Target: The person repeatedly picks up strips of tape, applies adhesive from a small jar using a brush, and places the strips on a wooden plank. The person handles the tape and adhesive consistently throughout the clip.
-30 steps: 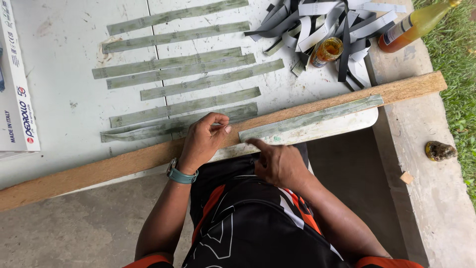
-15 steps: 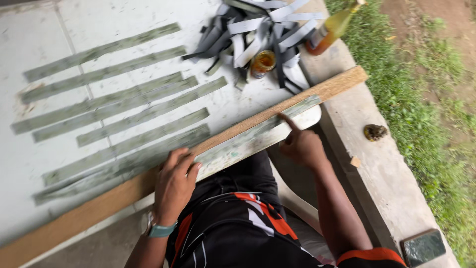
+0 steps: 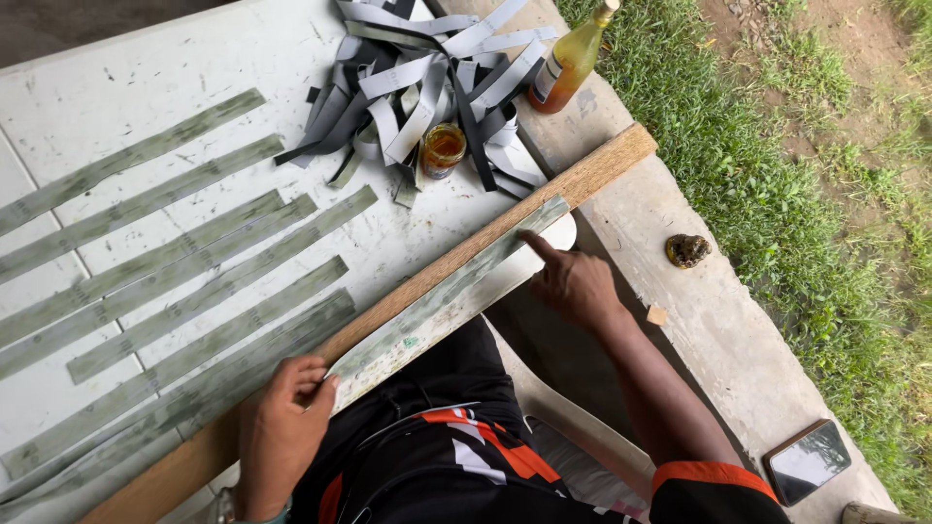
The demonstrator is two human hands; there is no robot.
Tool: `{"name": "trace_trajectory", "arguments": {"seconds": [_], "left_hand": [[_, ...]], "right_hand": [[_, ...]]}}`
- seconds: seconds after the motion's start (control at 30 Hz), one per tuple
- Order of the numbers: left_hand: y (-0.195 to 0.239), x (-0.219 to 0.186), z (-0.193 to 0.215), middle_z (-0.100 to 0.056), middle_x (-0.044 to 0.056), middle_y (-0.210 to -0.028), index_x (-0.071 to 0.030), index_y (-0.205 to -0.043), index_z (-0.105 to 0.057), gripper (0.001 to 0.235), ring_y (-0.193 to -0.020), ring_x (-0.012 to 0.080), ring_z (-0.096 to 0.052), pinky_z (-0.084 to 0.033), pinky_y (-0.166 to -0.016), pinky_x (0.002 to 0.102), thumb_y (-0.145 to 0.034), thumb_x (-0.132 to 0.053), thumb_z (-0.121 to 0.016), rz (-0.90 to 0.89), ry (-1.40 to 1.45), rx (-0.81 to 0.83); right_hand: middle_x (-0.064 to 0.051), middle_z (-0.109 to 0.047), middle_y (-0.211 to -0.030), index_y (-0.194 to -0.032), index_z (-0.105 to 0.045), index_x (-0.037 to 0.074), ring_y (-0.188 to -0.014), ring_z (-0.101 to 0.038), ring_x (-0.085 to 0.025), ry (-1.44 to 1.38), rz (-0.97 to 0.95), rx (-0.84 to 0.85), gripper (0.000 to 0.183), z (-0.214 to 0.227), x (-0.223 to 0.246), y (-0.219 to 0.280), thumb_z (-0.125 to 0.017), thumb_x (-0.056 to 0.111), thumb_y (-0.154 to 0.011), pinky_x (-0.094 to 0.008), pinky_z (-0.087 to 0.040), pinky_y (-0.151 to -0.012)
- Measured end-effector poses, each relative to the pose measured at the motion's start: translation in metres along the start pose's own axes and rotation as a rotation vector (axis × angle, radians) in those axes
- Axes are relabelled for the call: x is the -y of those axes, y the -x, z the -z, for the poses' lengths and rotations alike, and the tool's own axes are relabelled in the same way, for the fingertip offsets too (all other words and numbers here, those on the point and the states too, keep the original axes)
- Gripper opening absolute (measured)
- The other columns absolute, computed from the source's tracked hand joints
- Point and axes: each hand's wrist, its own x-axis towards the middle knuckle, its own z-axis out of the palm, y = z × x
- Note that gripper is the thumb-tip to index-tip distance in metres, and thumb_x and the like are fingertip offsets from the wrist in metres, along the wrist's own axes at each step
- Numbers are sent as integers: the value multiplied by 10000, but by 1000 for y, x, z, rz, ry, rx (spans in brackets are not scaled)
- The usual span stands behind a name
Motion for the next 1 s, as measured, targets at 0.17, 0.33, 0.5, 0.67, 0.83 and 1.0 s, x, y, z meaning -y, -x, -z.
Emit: {"name": "trace_trajectory", "arguments": {"seconds": [0.17,0.33,0.5,0.67,0.83,1.0], "left_hand": [[-10,13,6,-792,118,-950,-12,-1099,-711,283,-871,165,-754,-595,-790,299,-873,-169,-777,87,22,20],[-12,27,5,-792,142,-952,3,-1101,-698,285,-877,170,-752,-600,-795,302,-870,-149,-766,111,130,50],[-18,33,4,-779,161,-953,24,-1104,-683,283,-889,171,-741,-601,-803,296,-871,-115,-762,114,221,70],[-16,41,4,-762,160,-955,43,-1113,-666,285,-883,163,-724,-601,-797,291,-875,-88,-752,101,316,97],[-17,39,6,-755,152,-970,31,-1141,-658,289,-890,154,-718,-597,-787,287,-888,-86,-736,84,345,113],[-13,36,7,-763,159,-956,20,-1150,-655,289,-867,164,-726,-599,-762,288,-899,-101,-731,44,340,115]], "right_hand": [[-99,-658,-611,-1539,-423,379,-524,-616,-261,-101,-109,-49,747,8,-25,-21,-635,277,-831,-408,-470,-489],[-146,-693,-864,-1618,-339,365,-538,-668,-277,59,-156,105,700,16,-32,-24,-518,170,-969,-428,-534,-456],[-83,-706,-982,-1489,-489,323,-666,-677,-267,-51,-4,5,559,31,-28,-14,-598,225,-949,-448,-555,-556],[-62,-745,-838,-1482,-514,326,-702,-710,-266,-433,10,183,656,42,-15,-12,-713,286,-857,-426,-569,-703],[-65,-737,-793,-1488,-500,266,-682,-724,-267,-597,91,129,727,44,-1,-3,-726,224,-798,-421,-572,-661],[-72,-739,-750,-1472,-513,235,-635,-722,-259,-538,55,141,619,43,8,1,-701,237,-882,-402,-580,-633]]}}
